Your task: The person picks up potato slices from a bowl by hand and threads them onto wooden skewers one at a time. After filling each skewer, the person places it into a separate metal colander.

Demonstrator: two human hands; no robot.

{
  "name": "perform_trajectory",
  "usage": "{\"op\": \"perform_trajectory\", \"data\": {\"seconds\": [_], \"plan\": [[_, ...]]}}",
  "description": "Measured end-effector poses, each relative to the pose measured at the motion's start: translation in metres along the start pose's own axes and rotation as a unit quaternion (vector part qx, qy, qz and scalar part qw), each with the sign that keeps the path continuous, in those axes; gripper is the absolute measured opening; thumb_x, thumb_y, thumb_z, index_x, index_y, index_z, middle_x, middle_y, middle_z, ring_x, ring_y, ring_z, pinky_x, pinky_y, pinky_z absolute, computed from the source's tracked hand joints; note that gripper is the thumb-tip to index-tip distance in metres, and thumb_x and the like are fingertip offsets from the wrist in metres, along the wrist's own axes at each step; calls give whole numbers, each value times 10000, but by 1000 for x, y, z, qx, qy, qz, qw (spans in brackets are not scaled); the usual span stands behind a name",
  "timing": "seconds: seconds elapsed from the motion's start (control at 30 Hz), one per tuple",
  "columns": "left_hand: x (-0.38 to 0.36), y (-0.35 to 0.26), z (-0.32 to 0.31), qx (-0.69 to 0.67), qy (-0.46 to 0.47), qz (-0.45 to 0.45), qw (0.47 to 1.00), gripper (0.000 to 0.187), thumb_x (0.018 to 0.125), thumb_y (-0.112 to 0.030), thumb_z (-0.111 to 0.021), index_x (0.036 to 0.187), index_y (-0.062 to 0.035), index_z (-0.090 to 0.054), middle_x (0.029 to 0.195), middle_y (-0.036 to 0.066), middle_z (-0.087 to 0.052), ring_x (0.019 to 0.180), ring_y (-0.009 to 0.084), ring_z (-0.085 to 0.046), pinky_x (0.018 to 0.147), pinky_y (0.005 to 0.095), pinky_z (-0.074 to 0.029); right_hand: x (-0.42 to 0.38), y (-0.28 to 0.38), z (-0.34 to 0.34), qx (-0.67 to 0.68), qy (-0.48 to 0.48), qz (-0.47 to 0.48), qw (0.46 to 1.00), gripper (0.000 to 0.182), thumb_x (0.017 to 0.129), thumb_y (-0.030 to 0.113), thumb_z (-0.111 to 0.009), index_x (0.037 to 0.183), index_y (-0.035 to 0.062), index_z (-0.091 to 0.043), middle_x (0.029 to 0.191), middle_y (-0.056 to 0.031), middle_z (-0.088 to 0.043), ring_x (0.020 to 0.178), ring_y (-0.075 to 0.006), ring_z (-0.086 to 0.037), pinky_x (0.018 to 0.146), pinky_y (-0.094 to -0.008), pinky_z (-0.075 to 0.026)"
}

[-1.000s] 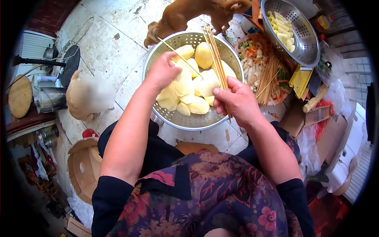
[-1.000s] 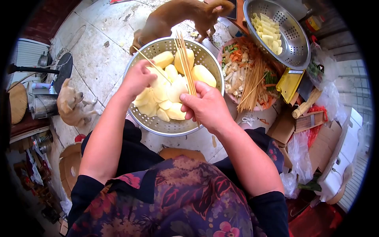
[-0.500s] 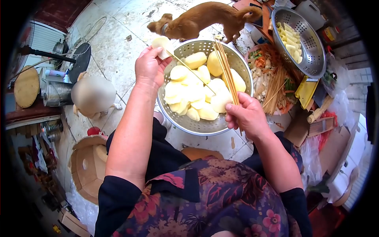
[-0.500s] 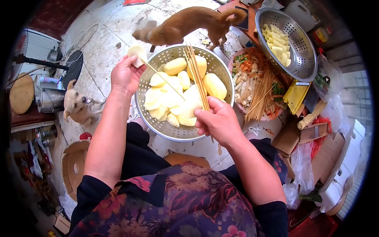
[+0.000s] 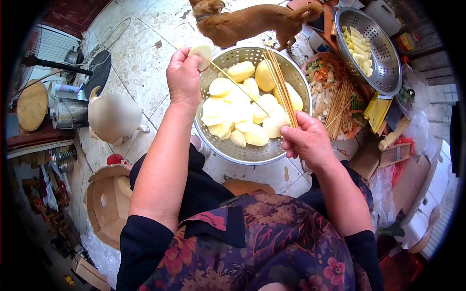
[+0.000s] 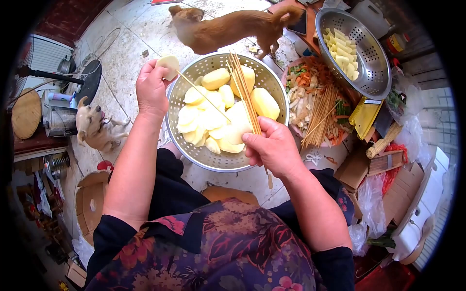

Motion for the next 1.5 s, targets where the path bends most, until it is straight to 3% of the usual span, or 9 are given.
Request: {"op": "perform_trajectory", "data": {"seconds": [0.23,0.5,0.93,1.03,1.17,1.23,1.43,1.47,1.5], "plan": [[-3,10,-1,-35,41,64,997,172,829,-76,-494,979,-18,-554,936,110,-599,843,213,-612,777,364,-538,1,3,7,6,9,-6,1000,121,872,125,-609,953,36,-595,601,-13,-559,450,-85,-509,410,-196,-383],[-10,9,-9,-93,-18,128,987,180,917,-143,-526,1066,-44,-513,991,109,-593,884,242,-618,774,464,-552,2,-1,6,11,25,-2,1000,116,875,133,-607,949,46,-588,606,-3,-567,449,-78,-513,408,-188,-379],[-21,6,-17,-71,5,176,982,220,912,-188,-592,1041,-15,-546,1004,115,-632,892,217,-636,773,391,-566,3,-8,2,7,6,-12,1000,119,885,128,-598,973,48,-587,633,-1,-571,480,-80,-521,438,-192,-393],[-38,13,-31,-14,56,192,980,219,911,-203,-599,1018,-15,-567,963,102,-647,842,202,-650,724,347,-575,6,-7,-1,1,11,-5,1000,123,889,118,-592,990,48,-581,655,-5,-573,492,-82,-524,445,-192,-397],[-75,28,-54,31,229,280,932,244,901,-230,-621,1022,-22,-580,926,85,-648,796,172,-655,671,317,-572,10,-5,-3,17,-13,-8,1000,133,895,118,-583,1009,52,-572,675,-6,-579,502,-76,-528,450,-187,-397],[-77,28,-55,28,224,284,932,253,894,-237,-630,1021,-24,-583,912,78,-648,781,164,-653,686,307,-565,12,-7,-1,24,-18,-5,1000,137,897,120,-581,1015,52,-569,678,-6,-580,505,-73,-528,453,-185,-398],[-46,33,-38,131,151,240,950,224,856,-198,-656,1002,-34,-615,939,101,-645,789,211,-657,702,340,-546,14,-5,4,24,-28,6,999,132,903,137,-578,1011,62,-560,682,0,-587,511,-63,-532,457,-180,-401],[-41,38,-33,323,200,123,917,229,838,-186,-655,1031,-67,-622,969,116,-639,840,249,-649,743,366,-530,15,-6,5,28,-25,8,999,130,905,141,-579,1007,63,-559,684,1,-588,512,-62,-532,458,-179,-402],[-40,41,-32,497,238,-2,834,251,819,-174,-654,1059,-100,-629,999,131,-633,891,288,-641,785,393,-514,16,-6,6,31,-22,10,999,128,906,146,-579,1003,65,-559,686,3,-589,512,-61,-533,459,-179,-402]]}}
Point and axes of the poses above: each hand's wrist, its own x-axis towards the middle knuckle, its own z-axis out of the back of the hand, y = z × x, the point moved 3 cm from there along x, towards the middle knuckle
